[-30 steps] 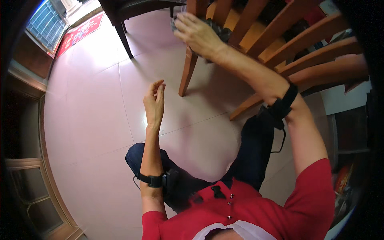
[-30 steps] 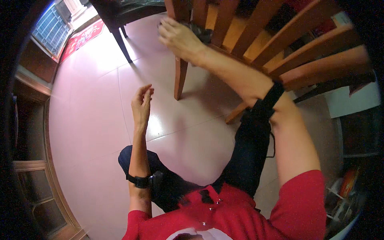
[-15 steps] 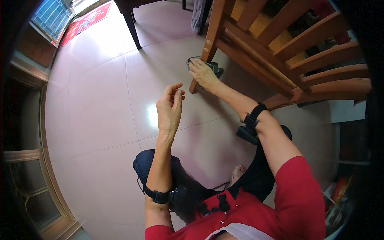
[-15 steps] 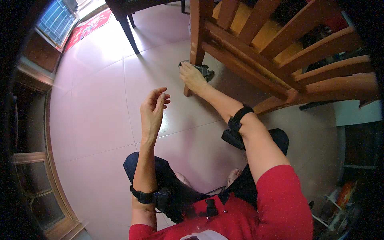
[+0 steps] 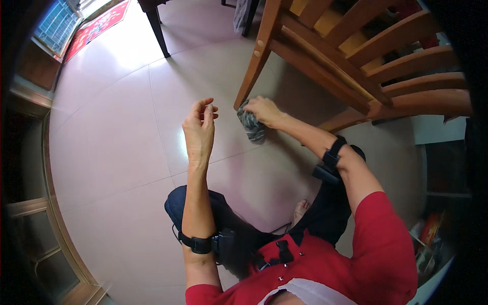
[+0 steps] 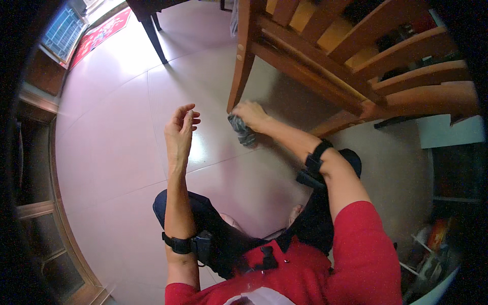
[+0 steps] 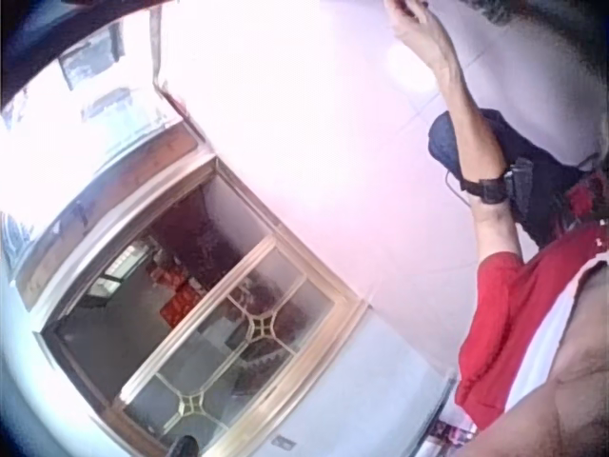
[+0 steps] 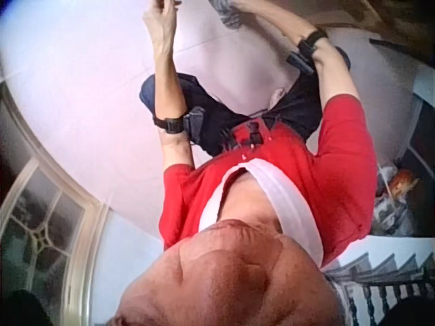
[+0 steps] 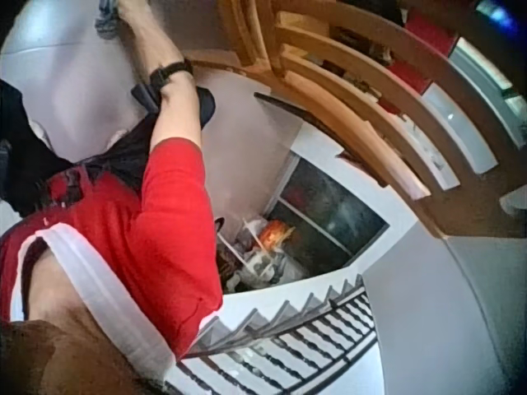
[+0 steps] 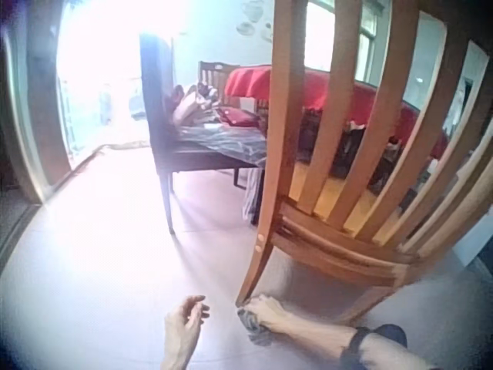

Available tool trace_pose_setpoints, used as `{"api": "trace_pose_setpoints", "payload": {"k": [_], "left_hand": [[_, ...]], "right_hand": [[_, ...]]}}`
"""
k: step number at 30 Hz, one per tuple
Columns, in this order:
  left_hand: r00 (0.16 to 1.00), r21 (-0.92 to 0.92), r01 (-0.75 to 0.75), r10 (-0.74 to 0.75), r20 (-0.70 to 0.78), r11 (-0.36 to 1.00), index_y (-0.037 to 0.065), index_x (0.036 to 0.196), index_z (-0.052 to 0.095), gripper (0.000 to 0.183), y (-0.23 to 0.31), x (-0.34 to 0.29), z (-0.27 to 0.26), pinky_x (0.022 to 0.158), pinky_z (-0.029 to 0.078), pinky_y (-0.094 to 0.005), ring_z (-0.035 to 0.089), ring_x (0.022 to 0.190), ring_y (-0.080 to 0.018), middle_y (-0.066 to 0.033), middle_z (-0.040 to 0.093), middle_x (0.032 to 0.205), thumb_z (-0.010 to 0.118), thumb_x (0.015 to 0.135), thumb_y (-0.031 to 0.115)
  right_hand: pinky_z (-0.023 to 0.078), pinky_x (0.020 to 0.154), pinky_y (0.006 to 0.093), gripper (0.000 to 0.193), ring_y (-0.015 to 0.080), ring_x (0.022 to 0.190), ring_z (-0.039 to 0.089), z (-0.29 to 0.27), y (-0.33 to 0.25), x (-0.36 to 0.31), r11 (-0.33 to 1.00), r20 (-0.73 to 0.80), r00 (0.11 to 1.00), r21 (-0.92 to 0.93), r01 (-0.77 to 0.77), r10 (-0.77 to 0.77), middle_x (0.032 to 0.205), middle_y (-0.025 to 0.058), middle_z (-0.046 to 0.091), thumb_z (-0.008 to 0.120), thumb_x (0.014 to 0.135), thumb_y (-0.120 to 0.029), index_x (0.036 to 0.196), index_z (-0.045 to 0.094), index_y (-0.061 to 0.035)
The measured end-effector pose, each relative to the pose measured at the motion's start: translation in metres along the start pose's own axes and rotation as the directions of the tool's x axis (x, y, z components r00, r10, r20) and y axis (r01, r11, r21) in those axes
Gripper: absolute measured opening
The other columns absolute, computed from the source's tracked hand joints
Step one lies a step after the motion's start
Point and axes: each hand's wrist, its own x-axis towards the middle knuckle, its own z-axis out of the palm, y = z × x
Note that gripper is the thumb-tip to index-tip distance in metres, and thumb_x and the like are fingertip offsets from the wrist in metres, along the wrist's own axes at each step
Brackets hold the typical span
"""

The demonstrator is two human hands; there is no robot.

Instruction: Cleaning and wiping down wooden and leather dining chairs with a cloth.

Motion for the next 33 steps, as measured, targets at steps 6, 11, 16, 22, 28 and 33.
{"api": "trace_pose_setpoints", "payload": {"k": [6, 11, 16, 22, 28, 33], "left_hand": [[0.999, 0.029, -0.008, 0.007, 0.035, 1.000, -0.002, 0.107, 0.061, 0.024, 0.009, 0.000, 0.006, 0.068, 0.051, -0.0286, 0.066, 0.077, -0.0177, -0.0124, 0.067, 0.084, 0.049, 0.093, 0.013], [0.996, 0.081, -0.042, 0.035, 0.076, 0.996, -0.001, 0.107, 0.061, 0.023, 0.008, -0.005, 0.003, 0.068, 0.050, -0.0270, 0.064, 0.077, -0.0155, -0.0104, 0.066, 0.085, 0.049, 0.094, 0.014], [0.996, 0.104, -0.056, 0.049, 0.070, 0.993, -0.002, 0.103, 0.062, 0.021, 0.006, -0.009, 0.004, 0.068, 0.051, -0.0284, 0.065, 0.076, -0.0167, -0.0121, 0.067, 0.082, 0.051, 0.093, 0.012], [0.994, 0.122, -0.082, 0.073, 0.076, 0.989, -0.001, 0.103, 0.063, 0.020, 0.008, -0.013, 0.001, 0.066, 0.051, -0.0279, 0.065, 0.074, -0.0157, -0.0115, 0.067, 0.082, 0.052, 0.093, 0.013], [0.990, 0.215, -0.056, 0.027, 0.137, 0.975, 0.001, 0.107, 0.062, 0.024, 0.002, -0.009, 0.002, 0.068, 0.049, -0.0255, 0.062, 0.077, -0.0133, -0.0082, 0.065, 0.086, 0.050, 0.095, 0.018], [0.995, 0.196, -0.051, 0.032, 0.096, 0.979, 0.003, 0.108, 0.062, 0.025, -0.018, 0.001, -0.018, 0.068, 0.049, -0.0263, 0.062, 0.077, -0.0137, -0.0078, 0.066, 0.088, 0.050, 0.095, 0.021]], "right_hand": [[0.037, 0.096, 0.0349, 0.040, 0.0260, 0.108, 0.048, -0.035, 0.009, -0.020, 0.093, -0.262, 0.379, 0.907, 0.410, 0.887, 0.115, 0.0166, 0.050, 0.047, 0.087, -0.014, 0.122, 0.042, 0.0047], [0.034, 0.097, 0.0344, 0.038, 0.0222, 0.110, 0.044, -0.083, -0.041, 0.024, 0.518, -0.637, 0.159, 0.726, 0.452, 0.754, 0.119, 0.0158, 0.044, 0.055, 0.085, -0.015, 0.116, 0.044, 0.0031], [0.011, 0.112, 0.0488, 0.085, 0.0445, 0.136, 0.008, -0.054, -0.043, 0.055, 0.742, -0.746, 0.075, 0.666, 0.072, 0.662, 0.143, 0.0324, 0.007, 0.051, 0.072, 0.004, 0.139, 0.000, 0.0050], [0.019, 0.111, 0.0469, 0.074, 0.0406, 0.133, 0.021, -0.001, -0.042, 0.076, 0.559, -0.553, 0.153, 0.829, 0.002, 0.819, 0.141, 0.0287, 0.020, 0.048, 0.077, 0.006, 0.140, 0.009, 0.0028], [0.031, 0.104, 0.0414, 0.066, 0.0385, 0.123, 0.039, 0.041, -0.021, 0.065, 0.432, -0.369, 0.355, 0.894, -0.118, 0.859, 0.130, 0.0282, 0.040, 0.052, 0.074, -0.003, 0.134, 0.025, 0.0051], [0.041, 0.091, 0.0478, 0.033, 0.0391, 0.107, 0.053, -0.005, 0.020, -0.017, 0.915, -0.248, 0.913, 0.327, -0.236, 0.324, 0.107, 0.0202, 0.059, 0.054, 0.076, -0.003, 0.109, 0.056, -0.0072]]}}
